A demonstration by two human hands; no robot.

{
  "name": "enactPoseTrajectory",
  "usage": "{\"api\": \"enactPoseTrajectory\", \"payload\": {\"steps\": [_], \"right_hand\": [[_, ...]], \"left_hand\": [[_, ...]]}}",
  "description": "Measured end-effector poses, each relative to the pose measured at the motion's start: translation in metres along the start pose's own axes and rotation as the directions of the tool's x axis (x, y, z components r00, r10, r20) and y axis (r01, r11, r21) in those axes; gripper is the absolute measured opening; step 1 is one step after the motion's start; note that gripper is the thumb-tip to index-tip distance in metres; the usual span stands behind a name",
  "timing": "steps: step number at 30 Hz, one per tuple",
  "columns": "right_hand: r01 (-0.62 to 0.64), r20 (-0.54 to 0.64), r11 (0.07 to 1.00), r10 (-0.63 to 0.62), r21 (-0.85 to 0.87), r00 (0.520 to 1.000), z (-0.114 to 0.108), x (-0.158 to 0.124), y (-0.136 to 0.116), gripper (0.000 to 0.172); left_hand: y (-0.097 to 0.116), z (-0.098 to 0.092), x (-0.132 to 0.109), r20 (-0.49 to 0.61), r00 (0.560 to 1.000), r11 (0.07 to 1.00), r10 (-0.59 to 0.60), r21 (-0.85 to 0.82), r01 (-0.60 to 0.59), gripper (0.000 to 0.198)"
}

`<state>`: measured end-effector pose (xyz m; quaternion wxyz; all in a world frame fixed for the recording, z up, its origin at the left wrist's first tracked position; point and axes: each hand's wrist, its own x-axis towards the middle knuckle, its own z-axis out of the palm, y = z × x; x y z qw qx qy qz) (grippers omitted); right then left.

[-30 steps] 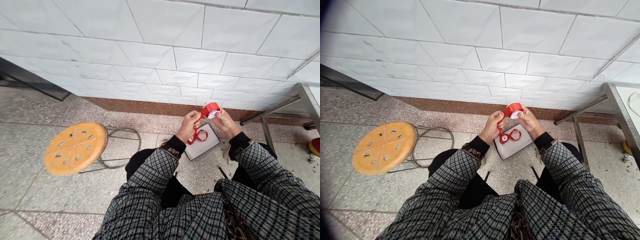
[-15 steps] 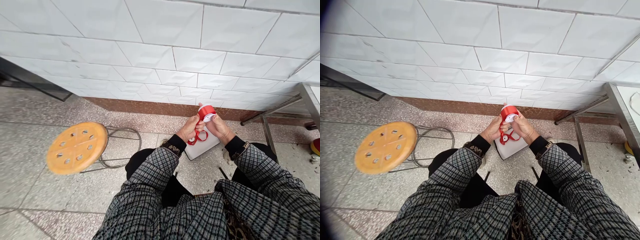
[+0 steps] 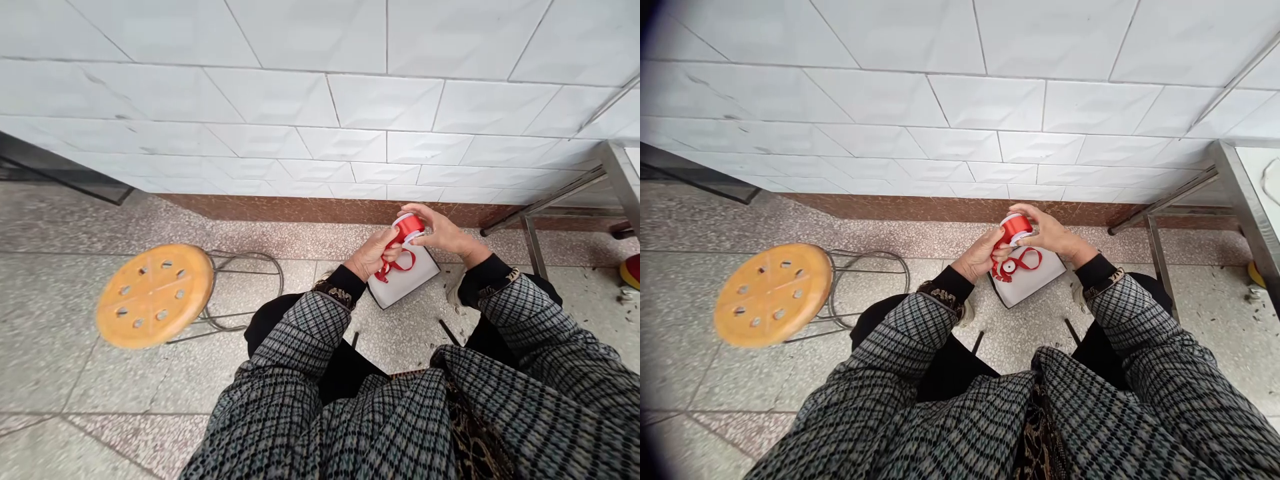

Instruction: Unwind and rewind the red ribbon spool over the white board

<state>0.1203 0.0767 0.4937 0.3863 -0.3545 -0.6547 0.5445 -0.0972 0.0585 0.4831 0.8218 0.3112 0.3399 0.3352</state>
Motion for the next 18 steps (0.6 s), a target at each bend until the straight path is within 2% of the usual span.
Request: {"api": "enactPoseTrajectory", "payload": {"steps": [3,6,12,18], "right_hand": [[0.089,0.102,0.938,-0.058,-0.335,0.993,-0.012,0.001,0.006,0.055],[0.111,0.159,0.866,-0.036,-0.488,0.987,-0.010,-0.001,0.019,0.050],[0.072,0.121,0.802,0.000,-0.593,0.993,-0.015,-0.011,0.024,0.051],[0.007,0.044,0.839,0.020,-0.543,0.999,-0.034,-0.019,0.027,0.050]], "left_hand": [[-0.005,-0.006,0.005,-0.010,0.998,0.990,-0.070,0.123,0.070,0.068],[-0.013,-0.007,0.010,-0.042,0.993,0.975,-0.108,0.189,0.114,0.062],[-0.014,-0.005,0.012,-0.092,0.991,0.968,-0.100,0.222,0.118,0.052],[0.003,-0.009,0.004,-0.123,0.992,0.904,0.017,0.427,0.037,0.033]]}}
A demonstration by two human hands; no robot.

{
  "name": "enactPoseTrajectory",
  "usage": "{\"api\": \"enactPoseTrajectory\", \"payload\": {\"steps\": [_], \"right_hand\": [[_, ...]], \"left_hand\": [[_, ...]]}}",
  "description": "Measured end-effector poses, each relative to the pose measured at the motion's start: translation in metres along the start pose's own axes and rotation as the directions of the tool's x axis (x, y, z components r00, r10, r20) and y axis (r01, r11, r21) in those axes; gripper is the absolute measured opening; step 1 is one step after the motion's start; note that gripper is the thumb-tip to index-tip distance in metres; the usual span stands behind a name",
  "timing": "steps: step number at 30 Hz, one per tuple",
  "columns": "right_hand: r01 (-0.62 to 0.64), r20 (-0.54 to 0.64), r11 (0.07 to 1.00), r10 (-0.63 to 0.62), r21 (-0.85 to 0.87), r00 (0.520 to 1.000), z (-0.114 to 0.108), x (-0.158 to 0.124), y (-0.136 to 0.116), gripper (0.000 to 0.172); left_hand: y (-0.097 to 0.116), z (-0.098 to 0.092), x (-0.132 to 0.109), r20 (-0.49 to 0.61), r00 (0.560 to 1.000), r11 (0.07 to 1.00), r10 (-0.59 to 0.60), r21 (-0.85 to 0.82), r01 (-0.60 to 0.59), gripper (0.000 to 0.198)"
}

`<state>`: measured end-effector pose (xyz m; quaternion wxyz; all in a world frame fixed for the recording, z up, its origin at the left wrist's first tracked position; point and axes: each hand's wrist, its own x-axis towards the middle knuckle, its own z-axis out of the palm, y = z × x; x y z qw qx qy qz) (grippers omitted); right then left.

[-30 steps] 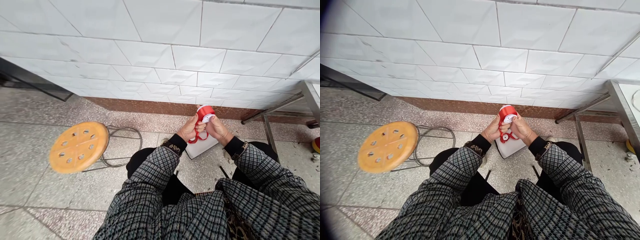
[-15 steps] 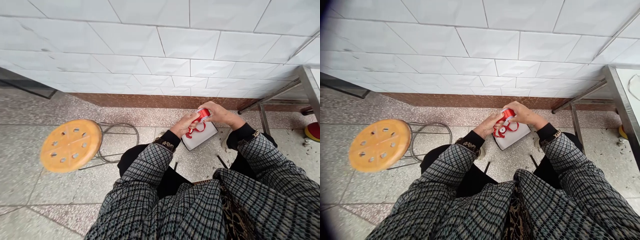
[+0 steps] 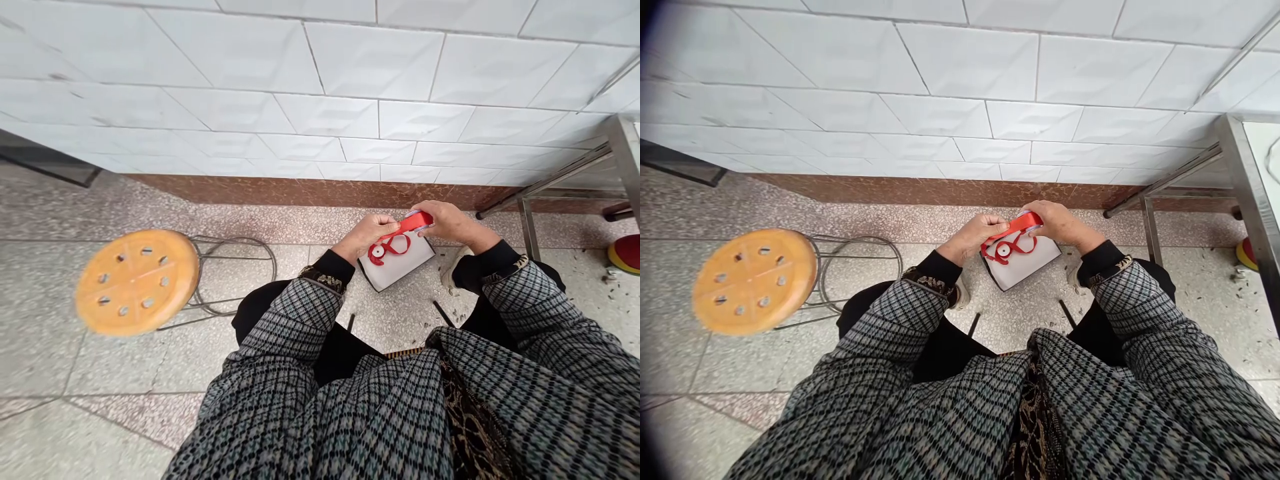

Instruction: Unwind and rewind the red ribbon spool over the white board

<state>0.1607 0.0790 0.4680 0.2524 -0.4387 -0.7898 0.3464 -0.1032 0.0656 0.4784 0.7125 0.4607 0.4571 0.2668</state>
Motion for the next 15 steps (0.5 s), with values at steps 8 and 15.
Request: {"api": "enactPoseTrajectory", "payload": {"steps": [8,15], "right_hand": [[-0.108,0.013,0.987,0.107,0.121,0.994,-0.008,-0.003,-0.008,0.048],[-0.119,0.026,0.966,0.117,0.231,0.993,-0.013,0.000,-0.019,0.050]], "left_hand": [[0.013,-0.007,-0.006,0.051,0.995,0.983,0.085,0.160,-0.093,0.026],[0.011,-0.008,-0.006,0.094,0.987,0.982,0.132,0.124,-0.143,0.040]]}}
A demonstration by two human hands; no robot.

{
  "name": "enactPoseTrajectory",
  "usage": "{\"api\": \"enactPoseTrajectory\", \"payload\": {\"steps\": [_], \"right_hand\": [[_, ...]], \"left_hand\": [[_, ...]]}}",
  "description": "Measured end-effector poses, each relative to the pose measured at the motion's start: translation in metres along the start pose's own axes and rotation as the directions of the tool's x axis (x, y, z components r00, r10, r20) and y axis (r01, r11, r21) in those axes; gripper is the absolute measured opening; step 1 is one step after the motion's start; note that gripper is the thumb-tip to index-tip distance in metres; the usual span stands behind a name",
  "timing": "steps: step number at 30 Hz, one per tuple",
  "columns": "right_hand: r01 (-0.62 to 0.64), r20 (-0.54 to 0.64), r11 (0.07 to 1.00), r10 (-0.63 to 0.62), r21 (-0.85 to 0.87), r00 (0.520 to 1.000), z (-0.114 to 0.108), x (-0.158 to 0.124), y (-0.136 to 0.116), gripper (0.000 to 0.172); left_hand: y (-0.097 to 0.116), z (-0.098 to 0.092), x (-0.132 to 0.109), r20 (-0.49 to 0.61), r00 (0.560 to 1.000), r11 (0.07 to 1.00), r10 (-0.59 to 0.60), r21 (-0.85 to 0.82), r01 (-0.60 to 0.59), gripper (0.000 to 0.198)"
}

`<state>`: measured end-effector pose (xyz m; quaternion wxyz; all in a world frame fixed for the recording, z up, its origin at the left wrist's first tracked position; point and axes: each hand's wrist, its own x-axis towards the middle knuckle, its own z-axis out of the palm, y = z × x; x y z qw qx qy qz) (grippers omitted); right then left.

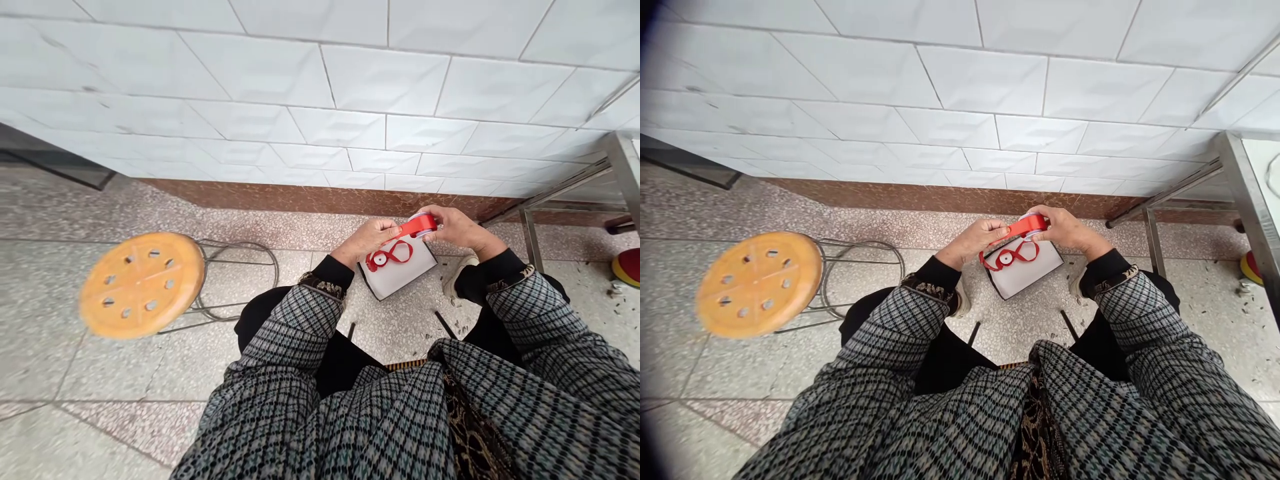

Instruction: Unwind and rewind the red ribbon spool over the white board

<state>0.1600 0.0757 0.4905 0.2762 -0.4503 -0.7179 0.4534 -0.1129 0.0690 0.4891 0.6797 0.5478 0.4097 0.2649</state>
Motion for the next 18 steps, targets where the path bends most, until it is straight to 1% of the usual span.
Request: {"api": "enactPoseTrajectory", "payload": {"steps": [4,7,9,11,14,16,18], "right_hand": [[0.016,-0.015,0.993,-0.014,0.121,1.000,0.001,0.000,-0.002,0.051],[0.004,-0.024,0.987,0.000,0.162,1.000,-0.001,0.000,-0.003,0.052],[0.002,-0.014,0.980,0.001,0.198,1.000,-0.002,0.000,-0.005,0.052],[0.000,0.014,0.961,-0.005,0.275,1.000,-0.003,-0.001,-0.008,0.053],[-0.003,0.066,0.913,-0.026,0.408,0.998,-0.001,-0.002,-0.012,0.055],[-0.013,0.091,0.882,-0.034,0.472,0.995,0.002,-0.002,-0.012,0.057],[-0.022,0.082,0.849,-0.026,0.528,0.996,0.006,-0.001,-0.012,0.057]], "left_hand": [[-0.004,-0.002,0.002,0.029,0.999,0.998,0.014,-0.058,-0.012,0.045],[-0.004,-0.003,0.002,0.047,0.999,0.993,0.025,-0.119,-0.019,0.048],[-0.002,-0.004,0.001,0.059,0.998,0.989,0.024,-0.148,-0.015,0.048],[0.000,-0.004,0.000,0.068,0.998,0.987,0.011,-0.159,0.000,0.049],[0.003,-0.002,-0.001,0.042,0.999,0.989,-0.001,-0.149,0.007,0.050],[0.002,0.001,0.000,-0.002,1.000,0.989,0.018,-0.147,-0.018,0.053],[0.000,0.004,0.001,-0.023,0.998,0.982,0.051,-0.180,-0.054,0.056]]}}
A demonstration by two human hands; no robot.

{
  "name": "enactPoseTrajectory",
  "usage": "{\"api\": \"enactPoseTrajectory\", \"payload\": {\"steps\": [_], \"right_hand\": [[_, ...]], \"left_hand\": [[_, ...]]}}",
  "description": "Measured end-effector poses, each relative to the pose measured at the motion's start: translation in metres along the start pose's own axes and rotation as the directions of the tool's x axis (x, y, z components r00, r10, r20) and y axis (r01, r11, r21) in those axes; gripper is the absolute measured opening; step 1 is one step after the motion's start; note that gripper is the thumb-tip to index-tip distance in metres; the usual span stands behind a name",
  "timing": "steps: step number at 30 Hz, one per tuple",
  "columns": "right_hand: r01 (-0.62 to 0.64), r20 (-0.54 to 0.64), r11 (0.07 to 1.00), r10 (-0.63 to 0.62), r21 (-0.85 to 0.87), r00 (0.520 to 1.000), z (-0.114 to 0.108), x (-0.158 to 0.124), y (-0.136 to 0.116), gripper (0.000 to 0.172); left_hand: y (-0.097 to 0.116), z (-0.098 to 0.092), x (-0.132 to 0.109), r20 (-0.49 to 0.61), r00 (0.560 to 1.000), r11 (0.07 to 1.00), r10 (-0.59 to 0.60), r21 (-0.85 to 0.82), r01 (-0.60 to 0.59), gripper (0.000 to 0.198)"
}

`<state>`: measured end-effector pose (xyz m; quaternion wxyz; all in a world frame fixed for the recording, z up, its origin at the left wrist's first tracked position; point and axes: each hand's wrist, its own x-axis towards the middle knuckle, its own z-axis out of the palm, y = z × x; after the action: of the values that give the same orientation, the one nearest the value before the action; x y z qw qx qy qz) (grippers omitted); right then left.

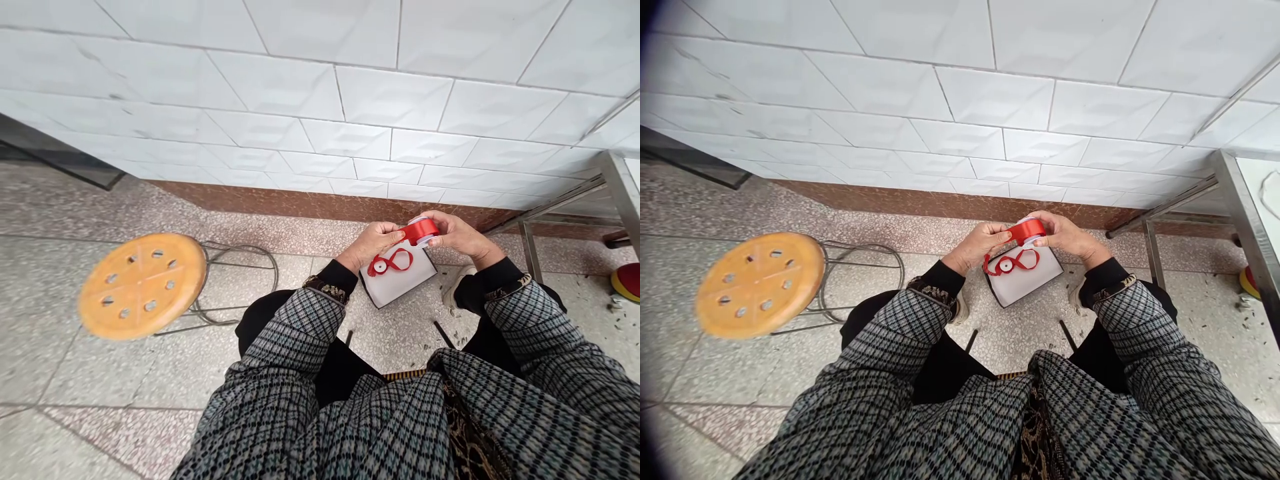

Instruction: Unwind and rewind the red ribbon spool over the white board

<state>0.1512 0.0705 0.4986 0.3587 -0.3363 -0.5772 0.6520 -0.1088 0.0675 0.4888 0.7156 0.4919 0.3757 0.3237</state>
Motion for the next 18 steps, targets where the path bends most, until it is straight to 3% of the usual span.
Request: {"api": "enactPoseTrajectory", "payload": {"steps": [5,11,18], "right_hand": [[0.052,-0.083,0.998,-0.048,0.045,0.995,0.003,0.004,0.001,0.059],[0.085,-0.093,0.993,-0.077,0.084,0.993,0.004,0.004,-0.003,0.061],[0.121,-0.167,0.955,-0.077,0.271,0.983,0.037,0.010,0.004,0.073]], "left_hand": [[-0.006,0.004,0.002,0.044,0.998,0.986,0.042,-0.162,-0.035,0.063],[-0.008,0.003,0.006,0.043,0.999,0.977,0.030,-0.212,-0.020,0.064],[-0.015,0.014,0.010,0.028,1.000,0.954,0.015,-0.300,-0.006,0.072]]}}
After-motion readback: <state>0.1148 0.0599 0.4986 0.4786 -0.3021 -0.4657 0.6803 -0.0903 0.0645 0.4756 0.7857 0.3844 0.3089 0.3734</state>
